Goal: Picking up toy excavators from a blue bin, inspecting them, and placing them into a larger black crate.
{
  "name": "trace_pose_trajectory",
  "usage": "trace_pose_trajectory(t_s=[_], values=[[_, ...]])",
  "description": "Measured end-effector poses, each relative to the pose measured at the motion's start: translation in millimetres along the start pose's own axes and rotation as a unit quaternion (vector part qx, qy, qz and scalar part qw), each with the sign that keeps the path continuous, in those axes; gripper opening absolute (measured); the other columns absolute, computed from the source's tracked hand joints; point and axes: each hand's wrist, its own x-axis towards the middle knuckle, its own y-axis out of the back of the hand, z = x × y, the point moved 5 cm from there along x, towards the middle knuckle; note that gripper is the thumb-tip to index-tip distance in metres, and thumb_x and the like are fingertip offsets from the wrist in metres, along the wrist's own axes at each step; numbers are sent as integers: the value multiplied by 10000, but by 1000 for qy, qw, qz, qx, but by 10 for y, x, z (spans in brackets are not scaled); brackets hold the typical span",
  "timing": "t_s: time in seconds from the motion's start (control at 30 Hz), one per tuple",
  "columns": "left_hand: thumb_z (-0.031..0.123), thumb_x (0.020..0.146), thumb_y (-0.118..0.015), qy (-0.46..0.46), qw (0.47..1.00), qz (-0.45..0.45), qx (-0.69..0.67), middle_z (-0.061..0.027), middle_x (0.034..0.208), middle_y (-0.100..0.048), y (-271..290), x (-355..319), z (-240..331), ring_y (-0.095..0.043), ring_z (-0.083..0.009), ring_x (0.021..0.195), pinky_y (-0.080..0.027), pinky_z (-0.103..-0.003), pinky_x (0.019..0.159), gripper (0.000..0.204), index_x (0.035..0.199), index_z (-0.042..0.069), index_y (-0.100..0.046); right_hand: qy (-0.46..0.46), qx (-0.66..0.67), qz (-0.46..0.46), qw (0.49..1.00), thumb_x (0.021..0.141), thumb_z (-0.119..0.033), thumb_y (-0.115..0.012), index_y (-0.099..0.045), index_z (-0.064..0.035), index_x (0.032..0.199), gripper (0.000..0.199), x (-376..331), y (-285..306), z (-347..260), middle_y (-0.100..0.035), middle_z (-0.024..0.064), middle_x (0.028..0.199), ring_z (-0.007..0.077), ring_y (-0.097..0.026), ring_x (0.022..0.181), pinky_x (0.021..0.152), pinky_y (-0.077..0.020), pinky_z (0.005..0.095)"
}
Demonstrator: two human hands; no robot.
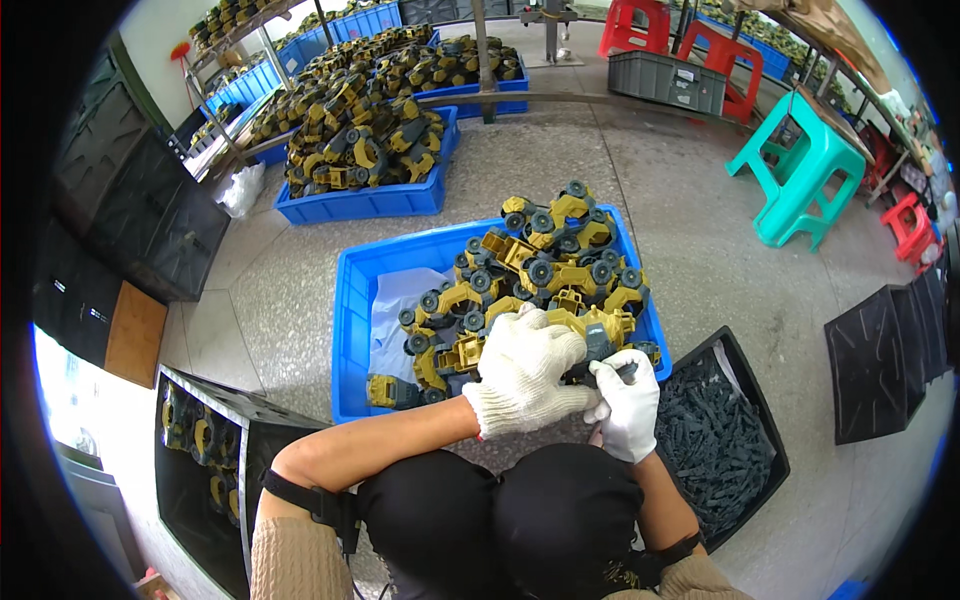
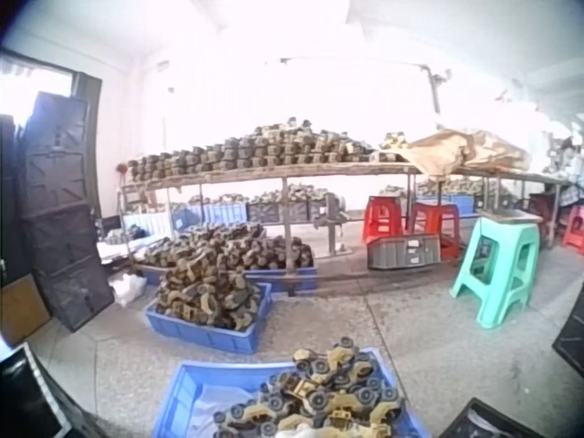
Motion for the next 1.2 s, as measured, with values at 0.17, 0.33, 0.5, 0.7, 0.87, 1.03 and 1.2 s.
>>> trace_pose_trajectory(t_s=[0.17,0.33,0.5,0.7,0.87,1.03,1.2], values=[[384,568,-807,-43,995,93,14,-66,782,-676,34,15,6,-623,-297,843,-444,-439,759,331,723,120,-679,-12,38,33,999,987,-79,-632,-545,-54,996,91,94,-57,67,-552,-7,691,43,-471,441,403,-483,222],[360,593,-804,-3,997,80,18,-52,756,-679,79,-16,-128,-653,-274,857,-464,-429,757,305,722,110,-687,-5,-11,16,1000,999,-99,-619,-570,-69,962,69,231,-276,-28,-521,-23,662,41,-424,423,373,-415,226],[426,631,-826,24,999,24,-28,-97,797,-682,306,-121,-286,-655,-323,839,-490,-467,731,390,803,98,-701,2,31,4,1000,1000,-191,-640,-586,-78,1069,143,181,-465,15,-525,-28,720,50,-465,477,387,-426,219],[260,704,-842,237,967,62,-77,-149,970,-664,1710,-705,-437,-665,-304,927,-534,-415,809,422,1041,45,-708,-183,19,-128,975,980,-139,-669,-588,-47,1128,193,71,-117,649,-609,44,763,92,-518,489,446,-464,235],[107,813,-731,374,860,332,99,-29,899,-642,3059,-2543,-623,-623,-95,835,-518,-278,727,310,1088,-12,-656,-298,-158,-350,874,936,1,-644,-611,-30,1064,136,-122,-323,1031,-676,65,882,105,-642,758,681,-515,235],[187,775,-744,517,761,300,253,-68,877,-637,3306,-4143,-870,-599,-203,848,-485,-352,764,256,966,33,-669,-302,-170,-337,876,932,32,-605,-604,-1,1067,139,-237,-421,814,-684,83,898,133,-658,769,694,-538,257],[284,731,-751,529,729,110,420,-80,1013,-710,3068,-4788,-1315,-628,-313,993,-484,-451,870,279,949,112,-733,-312,-138,-342,876,955,4,-605,-589,12,1086,132,-259,-403,755,-681,128,896,151,-666,781,740,-561,270]])
